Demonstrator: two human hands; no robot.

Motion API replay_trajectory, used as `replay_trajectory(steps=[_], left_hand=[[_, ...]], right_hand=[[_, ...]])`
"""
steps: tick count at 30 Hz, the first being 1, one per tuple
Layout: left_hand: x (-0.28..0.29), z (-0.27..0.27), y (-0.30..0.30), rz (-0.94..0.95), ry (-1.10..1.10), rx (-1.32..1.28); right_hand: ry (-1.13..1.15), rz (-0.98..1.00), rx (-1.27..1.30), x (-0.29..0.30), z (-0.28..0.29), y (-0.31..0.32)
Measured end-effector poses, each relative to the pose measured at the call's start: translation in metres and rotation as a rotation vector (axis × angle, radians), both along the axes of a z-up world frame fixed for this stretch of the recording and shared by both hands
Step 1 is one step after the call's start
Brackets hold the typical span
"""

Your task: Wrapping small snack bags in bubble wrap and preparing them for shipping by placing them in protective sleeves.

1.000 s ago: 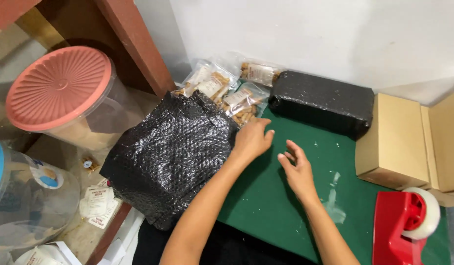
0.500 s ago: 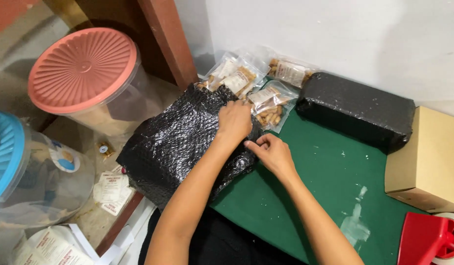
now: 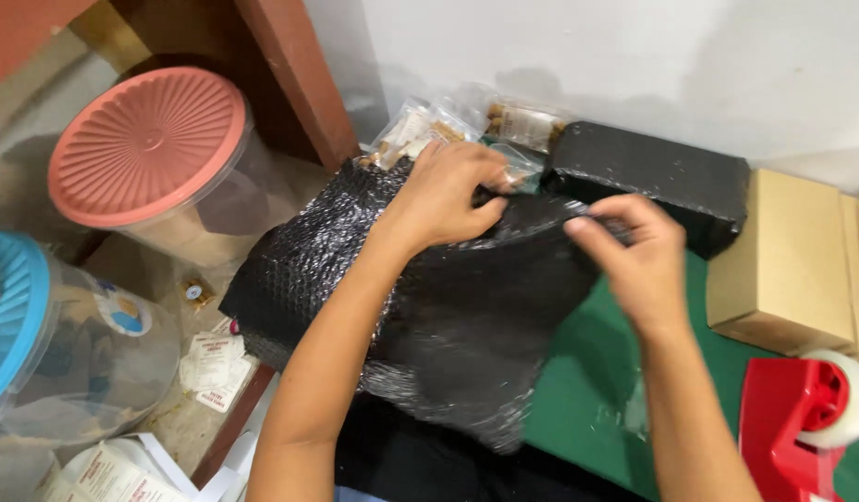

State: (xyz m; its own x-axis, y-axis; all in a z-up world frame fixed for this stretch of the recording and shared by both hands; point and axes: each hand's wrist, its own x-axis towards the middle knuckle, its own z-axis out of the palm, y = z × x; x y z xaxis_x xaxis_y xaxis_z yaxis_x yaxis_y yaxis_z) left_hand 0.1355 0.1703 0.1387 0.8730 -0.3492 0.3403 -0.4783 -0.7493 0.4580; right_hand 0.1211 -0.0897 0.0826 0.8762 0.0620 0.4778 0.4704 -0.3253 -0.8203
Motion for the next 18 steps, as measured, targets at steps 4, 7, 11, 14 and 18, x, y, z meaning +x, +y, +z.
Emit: replay_trajectory(steps=[4, 7, 11, 14, 18], left_hand=[[-0.013, 0.044, -0.066, -0.182, -0.284, -0.115], [-0.031, 0.058, -0.113, -0.178, -0.476, -0.261], [-0.071, 0.049, -0.136, -0.324, -0.528, -0.463], [-0.114, 0.010, -0.127, -0.347, -0.535, -0.390], [-0.184, -0.040, -0.119, -0.338, -0.433, -0.311]], right_hand=[[-0.108, -0.190, -0.073, -0.040, 0.062, -0.059], [-0.444, -0.322, -0.162, -0.072, 0.069, -0.106], [-0.547, -0.248, -0.179, -0.134, 0.060, -0.137], [-0.504, -0.207, -0.305, -0.178, 0.052, -0.139], [-0.279, -0.001, -0.270, -0.205, -0.003, -0.140]])
